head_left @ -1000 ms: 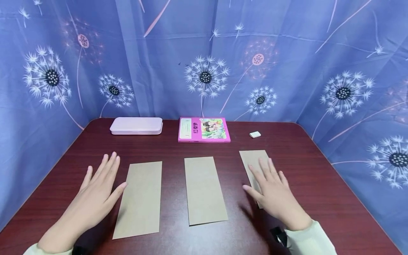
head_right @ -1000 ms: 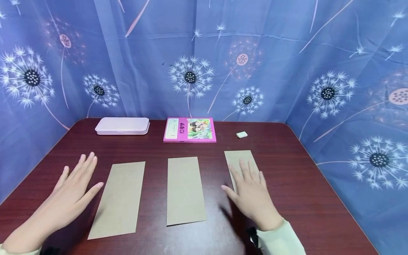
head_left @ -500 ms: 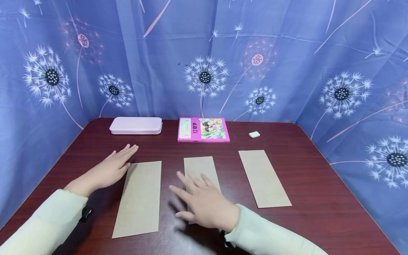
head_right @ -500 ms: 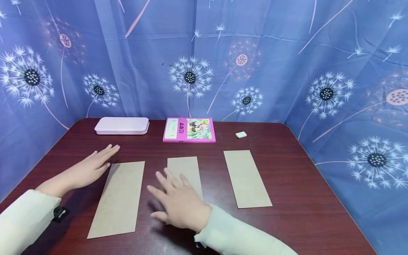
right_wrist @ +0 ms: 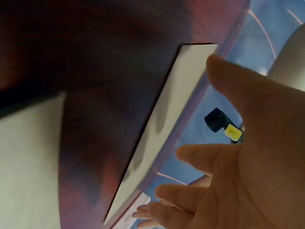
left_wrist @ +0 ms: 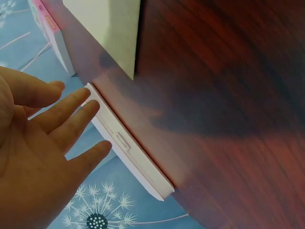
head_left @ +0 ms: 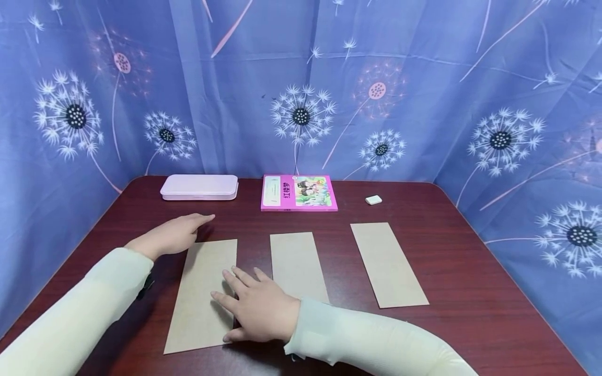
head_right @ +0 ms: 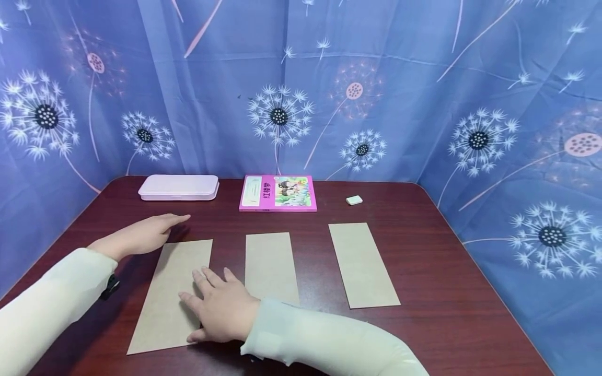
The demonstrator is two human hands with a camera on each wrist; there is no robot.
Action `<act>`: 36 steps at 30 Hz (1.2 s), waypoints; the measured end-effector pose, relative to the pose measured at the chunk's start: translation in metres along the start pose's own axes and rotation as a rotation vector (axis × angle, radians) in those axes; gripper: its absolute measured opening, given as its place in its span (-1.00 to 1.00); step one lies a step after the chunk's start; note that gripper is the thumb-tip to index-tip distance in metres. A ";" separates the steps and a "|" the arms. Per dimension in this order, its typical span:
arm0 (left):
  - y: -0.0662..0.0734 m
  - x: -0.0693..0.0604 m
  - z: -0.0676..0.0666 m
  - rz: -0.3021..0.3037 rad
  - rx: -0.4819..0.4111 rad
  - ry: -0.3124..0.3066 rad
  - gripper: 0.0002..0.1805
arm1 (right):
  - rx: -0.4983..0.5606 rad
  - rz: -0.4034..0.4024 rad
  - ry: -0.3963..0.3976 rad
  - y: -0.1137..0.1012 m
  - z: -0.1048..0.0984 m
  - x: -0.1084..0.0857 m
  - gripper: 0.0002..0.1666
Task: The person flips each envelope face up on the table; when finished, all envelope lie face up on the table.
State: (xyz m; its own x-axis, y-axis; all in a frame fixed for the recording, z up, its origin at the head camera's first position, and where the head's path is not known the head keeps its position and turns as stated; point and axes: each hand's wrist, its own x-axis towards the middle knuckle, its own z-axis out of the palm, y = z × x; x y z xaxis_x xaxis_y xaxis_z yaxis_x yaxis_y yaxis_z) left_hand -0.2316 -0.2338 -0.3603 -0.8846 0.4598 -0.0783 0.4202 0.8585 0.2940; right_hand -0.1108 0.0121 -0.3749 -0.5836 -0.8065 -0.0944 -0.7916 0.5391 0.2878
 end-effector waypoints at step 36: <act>-0.013 -0.015 0.016 0.190 -0.048 0.051 -0.37 | -0.030 -0.122 0.571 0.022 -0.001 0.002 -0.85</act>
State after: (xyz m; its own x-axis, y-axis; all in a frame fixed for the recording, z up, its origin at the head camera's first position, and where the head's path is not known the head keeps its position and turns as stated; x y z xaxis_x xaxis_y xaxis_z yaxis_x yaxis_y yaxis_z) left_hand -0.2207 -0.2481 -0.3777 -0.8001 0.5991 0.0309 0.5713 0.7453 0.3439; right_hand -0.1291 0.0218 -0.3679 -0.2919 -0.8698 0.3978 -0.8366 0.4338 0.3345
